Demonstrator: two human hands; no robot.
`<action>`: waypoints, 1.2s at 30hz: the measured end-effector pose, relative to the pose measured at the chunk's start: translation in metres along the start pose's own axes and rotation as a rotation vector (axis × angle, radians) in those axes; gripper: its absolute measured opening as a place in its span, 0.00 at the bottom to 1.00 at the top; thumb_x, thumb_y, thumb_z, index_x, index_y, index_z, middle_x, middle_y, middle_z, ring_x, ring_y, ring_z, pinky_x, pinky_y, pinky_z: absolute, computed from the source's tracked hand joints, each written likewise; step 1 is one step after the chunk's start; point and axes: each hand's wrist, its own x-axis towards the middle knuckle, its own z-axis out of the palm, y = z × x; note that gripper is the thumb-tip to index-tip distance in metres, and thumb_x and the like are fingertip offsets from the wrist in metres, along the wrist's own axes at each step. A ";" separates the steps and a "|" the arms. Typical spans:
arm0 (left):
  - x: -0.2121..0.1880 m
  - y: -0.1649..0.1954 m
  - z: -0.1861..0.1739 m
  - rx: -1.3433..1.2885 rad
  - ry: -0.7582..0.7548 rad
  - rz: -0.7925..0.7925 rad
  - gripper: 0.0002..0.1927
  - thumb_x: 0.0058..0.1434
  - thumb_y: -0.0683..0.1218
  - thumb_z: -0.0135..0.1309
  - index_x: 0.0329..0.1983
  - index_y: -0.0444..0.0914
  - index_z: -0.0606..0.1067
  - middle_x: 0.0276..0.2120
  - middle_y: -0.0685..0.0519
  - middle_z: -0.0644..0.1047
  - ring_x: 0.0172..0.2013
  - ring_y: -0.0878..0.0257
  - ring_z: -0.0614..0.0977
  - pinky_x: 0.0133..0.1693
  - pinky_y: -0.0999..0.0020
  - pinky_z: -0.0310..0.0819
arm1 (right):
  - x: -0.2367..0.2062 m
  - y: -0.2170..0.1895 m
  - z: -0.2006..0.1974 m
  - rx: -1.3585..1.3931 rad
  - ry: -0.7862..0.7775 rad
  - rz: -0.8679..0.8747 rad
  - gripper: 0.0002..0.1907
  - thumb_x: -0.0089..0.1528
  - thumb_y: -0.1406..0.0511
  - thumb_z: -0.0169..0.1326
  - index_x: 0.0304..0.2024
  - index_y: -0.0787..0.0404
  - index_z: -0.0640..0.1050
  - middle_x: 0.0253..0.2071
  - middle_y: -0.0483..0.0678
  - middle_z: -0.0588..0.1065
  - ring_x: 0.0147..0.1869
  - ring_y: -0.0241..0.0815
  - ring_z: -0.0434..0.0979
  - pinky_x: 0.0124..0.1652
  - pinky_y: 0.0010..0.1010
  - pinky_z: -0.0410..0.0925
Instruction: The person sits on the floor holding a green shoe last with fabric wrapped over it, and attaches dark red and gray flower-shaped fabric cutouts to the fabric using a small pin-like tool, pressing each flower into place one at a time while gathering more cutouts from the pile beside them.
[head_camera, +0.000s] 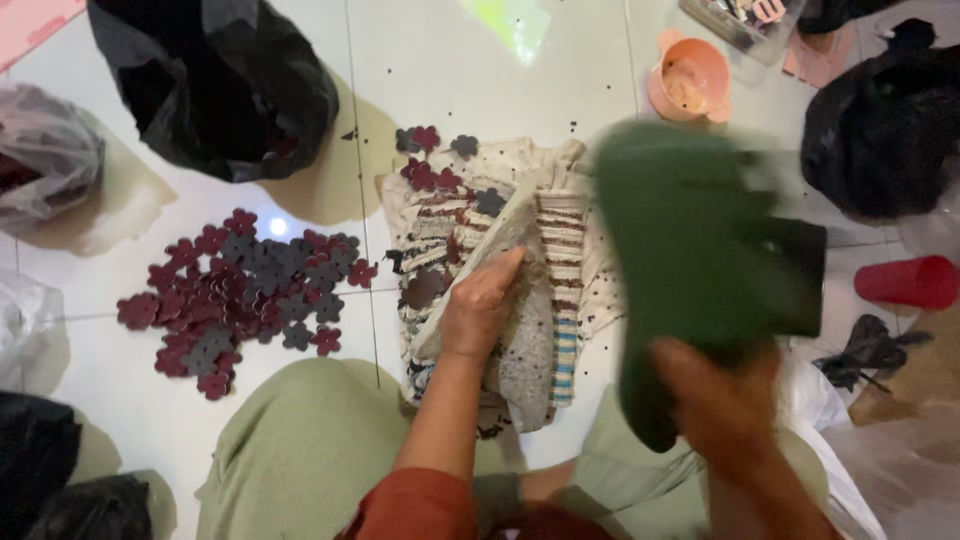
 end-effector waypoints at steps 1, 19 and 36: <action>-0.001 0.000 0.001 -0.006 0.007 0.019 0.21 0.60 0.36 0.58 0.57 0.42 0.77 0.50 0.46 0.82 0.50 0.52 0.84 0.50 0.60 0.80 | -0.001 0.012 -0.007 -0.038 -0.037 -0.097 0.35 0.56 0.61 0.64 0.62 0.68 0.69 0.53 0.52 0.73 0.52 0.41 0.74 0.48 0.33 0.70; 0.001 0.005 -0.002 -0.037 0.005 0.016 0.18 0.63 0.39 0.58 0.56 0.42 0.77 0.50 0.47 0.82 0.48 0.52 0.85 0.49 0.61 0.80 | -0.002 0.054 -0.027 -0.381 -0.208 -0.371 0.34 0.55 0.64 0.63 0.63 0.65 0.72 0.56 0.54 0.75 0.57 0.47 0.74 0.58 0.39 0.68; 0.004 0.005 -0.001 -0.102 0.081 -0.081 0.15 0.68 0.42 0.57 0.57 0.42 0.77 0.42 0.46 0.83 0.41 0.50 0.86 0.41 0.60 0.81 | 0.005 0.061 0.023 -0.654 -0.188 -0.233 0.42 0.56 0.57 0.65 0.69 0.61 0.67 0.57 0.60 0.74 0.60 0.55 0.76 0.56 0.40 0.68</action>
